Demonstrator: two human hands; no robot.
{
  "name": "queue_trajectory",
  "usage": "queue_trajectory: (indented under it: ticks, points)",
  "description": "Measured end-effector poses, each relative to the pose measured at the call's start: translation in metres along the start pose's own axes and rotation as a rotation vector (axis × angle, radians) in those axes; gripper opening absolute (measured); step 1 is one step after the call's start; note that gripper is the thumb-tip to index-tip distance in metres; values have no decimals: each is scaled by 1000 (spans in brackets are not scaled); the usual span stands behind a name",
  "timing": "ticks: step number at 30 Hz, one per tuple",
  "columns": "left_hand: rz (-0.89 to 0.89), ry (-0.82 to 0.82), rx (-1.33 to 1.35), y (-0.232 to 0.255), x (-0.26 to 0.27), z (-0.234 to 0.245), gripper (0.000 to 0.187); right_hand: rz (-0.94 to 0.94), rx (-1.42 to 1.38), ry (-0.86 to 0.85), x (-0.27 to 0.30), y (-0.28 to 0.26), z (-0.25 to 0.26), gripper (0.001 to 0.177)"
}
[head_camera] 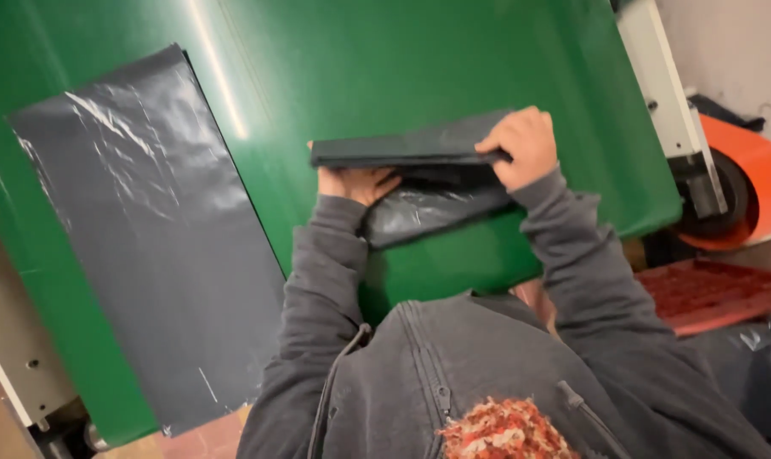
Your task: Folding plastic bags from a conveyor belt and placing them into a storage crate.
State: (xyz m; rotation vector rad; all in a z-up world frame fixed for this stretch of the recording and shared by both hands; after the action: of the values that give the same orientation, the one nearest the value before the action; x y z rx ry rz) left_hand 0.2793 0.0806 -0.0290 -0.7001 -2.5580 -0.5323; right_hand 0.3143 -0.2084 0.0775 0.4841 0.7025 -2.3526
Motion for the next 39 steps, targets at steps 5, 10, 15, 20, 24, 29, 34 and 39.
queue_trajectory:
  ticks: [5, 10, 15, 20, 24, 29, 34, 39]
  points:
    - [-88, -103, 140, -14, -1, 95, 108, -19, 46, 60, 72, -17, -2, 26]
    - [-662, 322, -464, -22, -4, 158, 53, 66, 98, 126, 85, -27, -1, 25]
    - [-1114, 374, -1259, -35, 127, 22, 59, 83, 92, 130, 97, -22, -5, 24]
    - [-1357, 204, -2211, -60, 157, -11, 58, 53, 68, 77, 103, -29, -2, 24]
    - [-1559, 102, -2521, -63, 138, 3, 30, 67, 83, -6, 84, -64, 4, 28]
    - [-1462, -155, -2581, -80, 124, -4, 10, 234, -86, -176, 90, -133, -30, 56]
    - [-776, -472, -1917, -78, 109, -65, 25, -12, -402, -157, 155, -112, -55, 37]
    - [-275, -378, -1386, -59, -37, 25, 55, -793, -876, 80, 247, -12, -111, 18]
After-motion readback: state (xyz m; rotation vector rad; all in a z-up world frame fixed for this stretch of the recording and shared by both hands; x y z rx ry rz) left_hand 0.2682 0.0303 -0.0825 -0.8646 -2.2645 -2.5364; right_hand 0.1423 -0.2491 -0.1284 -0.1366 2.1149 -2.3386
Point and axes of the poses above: each hand's wrist, its own x-axis away from the middle knuckle, its own z-axis out of the back of the hand, y = z × x, the point moved 2 cm from there along -x, towards the middle knuckle, and after that the axes turned 5 degrees about y, right-handed, at the moved point
